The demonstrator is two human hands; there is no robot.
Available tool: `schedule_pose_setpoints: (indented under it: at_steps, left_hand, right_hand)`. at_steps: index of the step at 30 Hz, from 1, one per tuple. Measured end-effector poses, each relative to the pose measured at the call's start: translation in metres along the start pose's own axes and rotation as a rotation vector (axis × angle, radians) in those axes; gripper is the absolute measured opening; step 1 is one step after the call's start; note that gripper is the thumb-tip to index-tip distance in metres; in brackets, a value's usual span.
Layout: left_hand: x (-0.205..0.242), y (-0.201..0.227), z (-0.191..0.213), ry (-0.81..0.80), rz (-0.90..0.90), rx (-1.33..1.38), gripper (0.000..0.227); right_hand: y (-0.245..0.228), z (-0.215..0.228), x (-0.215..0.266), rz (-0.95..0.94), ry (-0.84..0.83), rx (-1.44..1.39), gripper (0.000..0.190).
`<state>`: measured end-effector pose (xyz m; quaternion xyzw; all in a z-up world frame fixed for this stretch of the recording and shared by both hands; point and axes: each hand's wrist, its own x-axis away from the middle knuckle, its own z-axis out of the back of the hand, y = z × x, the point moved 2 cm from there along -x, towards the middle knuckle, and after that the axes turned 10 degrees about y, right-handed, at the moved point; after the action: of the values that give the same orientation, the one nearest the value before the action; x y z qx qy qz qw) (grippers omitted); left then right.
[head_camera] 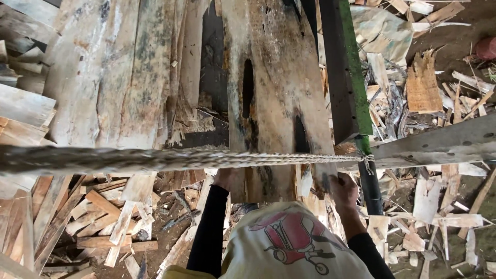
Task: Using a large manual lever-operated blade to slice thin strips of veneer or wood from boards in a workshop.
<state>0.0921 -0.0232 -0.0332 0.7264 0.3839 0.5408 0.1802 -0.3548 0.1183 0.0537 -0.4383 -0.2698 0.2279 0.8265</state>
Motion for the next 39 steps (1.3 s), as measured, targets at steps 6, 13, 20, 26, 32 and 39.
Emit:
schedule_pose_setpoints:
  at_steps: [6,13,20,26,32,39]
  left_hand:
    - [0.04,0.032,-0.053,0.033,-0.331,-0.564,0.036]
    - [0.061,0.03,-0.085,-0.009,-0.408,-0.556,0.027]
    - [0.033,-0.001,-0.064,-0.137,-0.037,0.602,0.032]
    - [0.061,-0.003,-0.079,-0.094,-0.109,0.337,0.035]
    - [0.053,0.025,-0.105,-0.039,-0.214,0.018,0.039]
    - [0.03,0.051,-0.135,0.012,-0.304,-0.369,0.045]
  right_hand:
    - [0.025,0.009,-0.013,-0.042,-0.039,-0.095,0.031]
    - [0.038,0.026,-0.01,-0.139,-0.106,-0.161,0.037]
    - [0.106,0.014,-0.077,0.075,-0.16,-0.053,0.044]
    - [0.036,0.014,-0.06,-0.047,-0.258,-0.042,0.039]
    - [0.09,0.001,-0.069,-0.132,-0.241,-0.19,0.034]
    - [0.048,0.045,-0.07,-0.042,-0.391,-0.664,0.05]
